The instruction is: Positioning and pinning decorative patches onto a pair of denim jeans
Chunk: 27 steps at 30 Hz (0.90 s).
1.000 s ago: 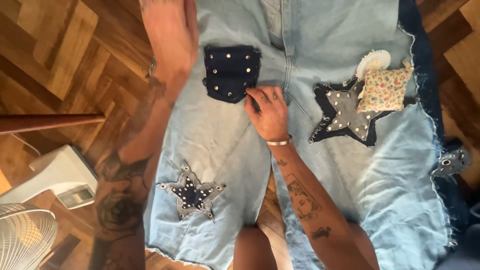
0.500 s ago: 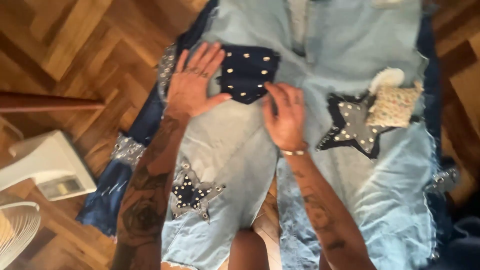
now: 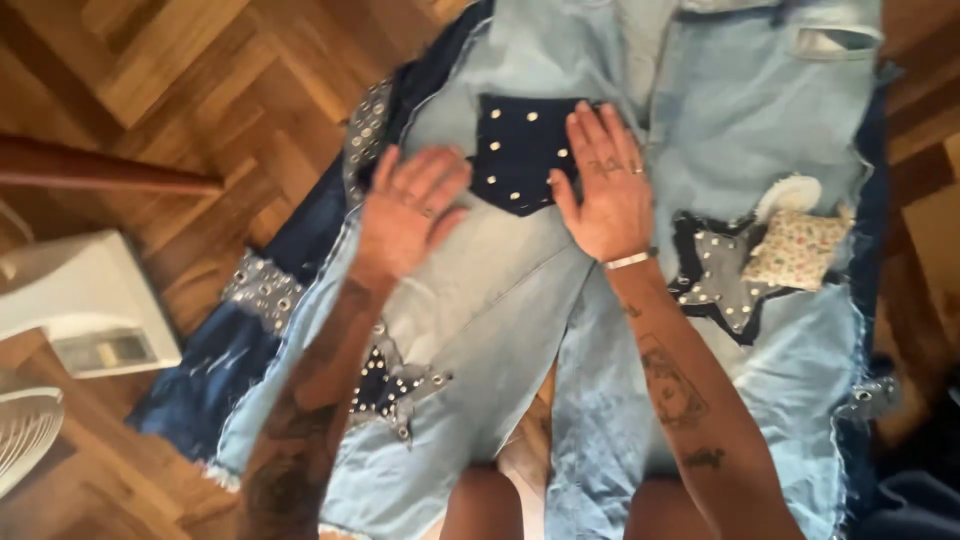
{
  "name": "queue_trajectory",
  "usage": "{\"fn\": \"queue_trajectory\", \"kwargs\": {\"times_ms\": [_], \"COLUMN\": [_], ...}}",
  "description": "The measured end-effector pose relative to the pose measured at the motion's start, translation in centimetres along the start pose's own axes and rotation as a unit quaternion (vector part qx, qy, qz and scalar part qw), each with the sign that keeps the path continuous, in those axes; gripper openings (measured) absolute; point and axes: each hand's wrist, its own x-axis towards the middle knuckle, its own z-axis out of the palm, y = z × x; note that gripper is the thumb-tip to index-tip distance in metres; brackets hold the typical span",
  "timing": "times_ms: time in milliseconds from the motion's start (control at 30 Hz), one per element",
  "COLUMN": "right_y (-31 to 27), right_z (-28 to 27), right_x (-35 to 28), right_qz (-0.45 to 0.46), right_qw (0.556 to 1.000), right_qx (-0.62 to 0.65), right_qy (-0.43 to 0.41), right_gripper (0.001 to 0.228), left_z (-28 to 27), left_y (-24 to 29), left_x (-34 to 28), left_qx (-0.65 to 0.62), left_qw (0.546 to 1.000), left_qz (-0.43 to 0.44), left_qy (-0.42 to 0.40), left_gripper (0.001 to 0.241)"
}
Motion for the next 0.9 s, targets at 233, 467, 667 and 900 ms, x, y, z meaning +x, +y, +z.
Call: {"fn": "queue_trajectory", "kwargs": {"times_ms": [233,467,667,900], "right_y": [-0.5,0.0,7.7,12.6], "right_z": [-0.4,-3.6,-14.4,-22.5], "right_x": [-0.4,-3.6,-15.6,-18.9], "right_qz": [-0.006,-0.049,0.080,0.170], "right_qw": [1.000,0.995,0.982,0.975], "right_qx": [0.000,0.084,-0.141,-0.134], "right_qy": [-0.004,0.013,0.094,0.046], "right_gripper": [0.073,0.053,0.021,0.019], "left_z": [2.5,2.3,6.1,1.8], "left_y": [3.6,3.4,0.2,4.5], "left_x": [-2.9,-3.1,-4.4,-2.9], "left_qx": [0.006,0.003,0.086,0.015], "left_qw": [1.000,1.000,0.993,0.998], "left_qz": [-0.022,0.006,0.053,0.025], "left_qy": [-0.015,0.012,0.054,0.053], "left_gripper": [0.055,0.057,0.058,0.051]}}
